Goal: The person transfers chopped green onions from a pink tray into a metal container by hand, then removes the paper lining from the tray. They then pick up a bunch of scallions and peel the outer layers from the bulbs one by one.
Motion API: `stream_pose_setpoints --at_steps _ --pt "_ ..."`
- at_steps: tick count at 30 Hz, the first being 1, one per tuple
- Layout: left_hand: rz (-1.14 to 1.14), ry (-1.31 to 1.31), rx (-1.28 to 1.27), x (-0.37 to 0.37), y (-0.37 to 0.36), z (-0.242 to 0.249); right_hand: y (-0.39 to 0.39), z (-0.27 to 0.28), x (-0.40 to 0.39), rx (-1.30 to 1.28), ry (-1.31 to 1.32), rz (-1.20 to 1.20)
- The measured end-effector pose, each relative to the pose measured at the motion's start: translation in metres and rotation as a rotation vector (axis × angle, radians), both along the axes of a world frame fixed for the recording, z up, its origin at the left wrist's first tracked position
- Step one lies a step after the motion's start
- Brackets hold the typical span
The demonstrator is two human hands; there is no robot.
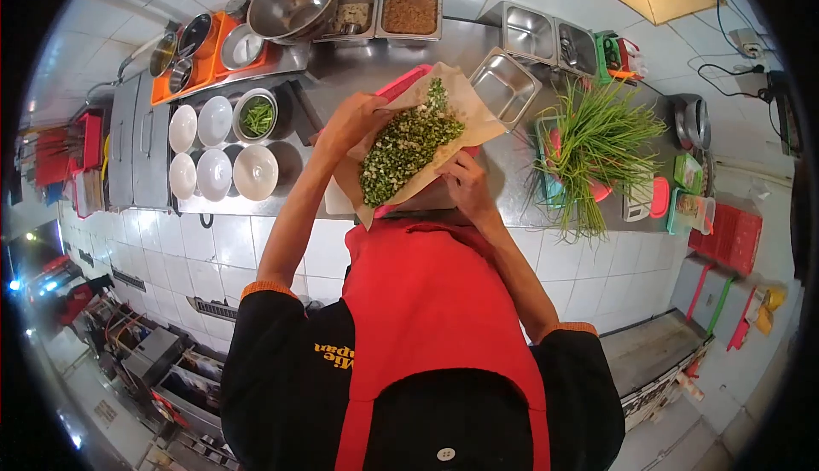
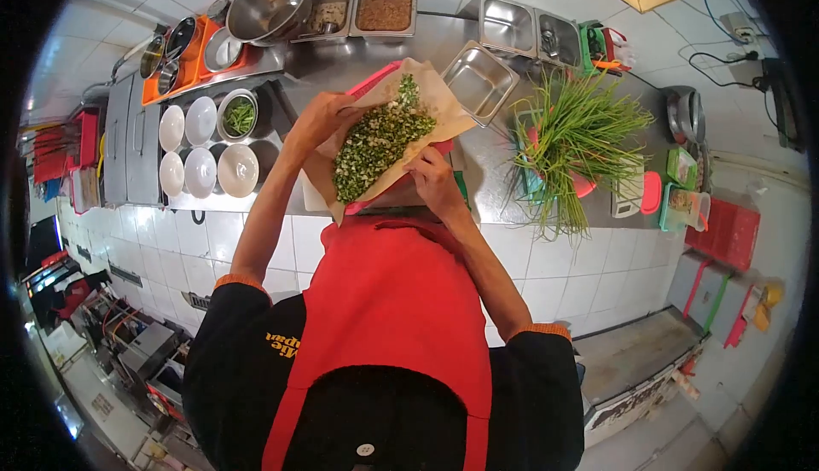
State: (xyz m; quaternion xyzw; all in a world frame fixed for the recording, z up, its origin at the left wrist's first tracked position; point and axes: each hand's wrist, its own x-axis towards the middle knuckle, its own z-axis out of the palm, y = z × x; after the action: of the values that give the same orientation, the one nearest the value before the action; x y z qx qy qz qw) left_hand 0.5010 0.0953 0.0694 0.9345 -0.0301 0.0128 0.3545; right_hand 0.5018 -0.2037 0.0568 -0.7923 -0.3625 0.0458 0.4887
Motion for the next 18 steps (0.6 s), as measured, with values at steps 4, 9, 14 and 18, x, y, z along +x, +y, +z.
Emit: stream_pose_setpoints --at_steps 4,9,14,18 --pt "-0.067 0.041 0.005 0.014 -0.006 0.03 -0.009 0.016 0.002 0.012 0.026 -0.072" --pt "-0.15 0.019 0.016 0.05 -0.022 0.048 -0.021 0.027 0.022 0.11 0.014 -0.159" --pt "-0.216 -0.066 0.141 0.118 -0.033 0.033 -0.031 0.006 0.049 0.087 0.038 -0.275" --pt "-0.312 0.212 0.407 0.159 -0.06 0.056 -0.04 -0.025 0.069 0.204 0.214 -0.392"
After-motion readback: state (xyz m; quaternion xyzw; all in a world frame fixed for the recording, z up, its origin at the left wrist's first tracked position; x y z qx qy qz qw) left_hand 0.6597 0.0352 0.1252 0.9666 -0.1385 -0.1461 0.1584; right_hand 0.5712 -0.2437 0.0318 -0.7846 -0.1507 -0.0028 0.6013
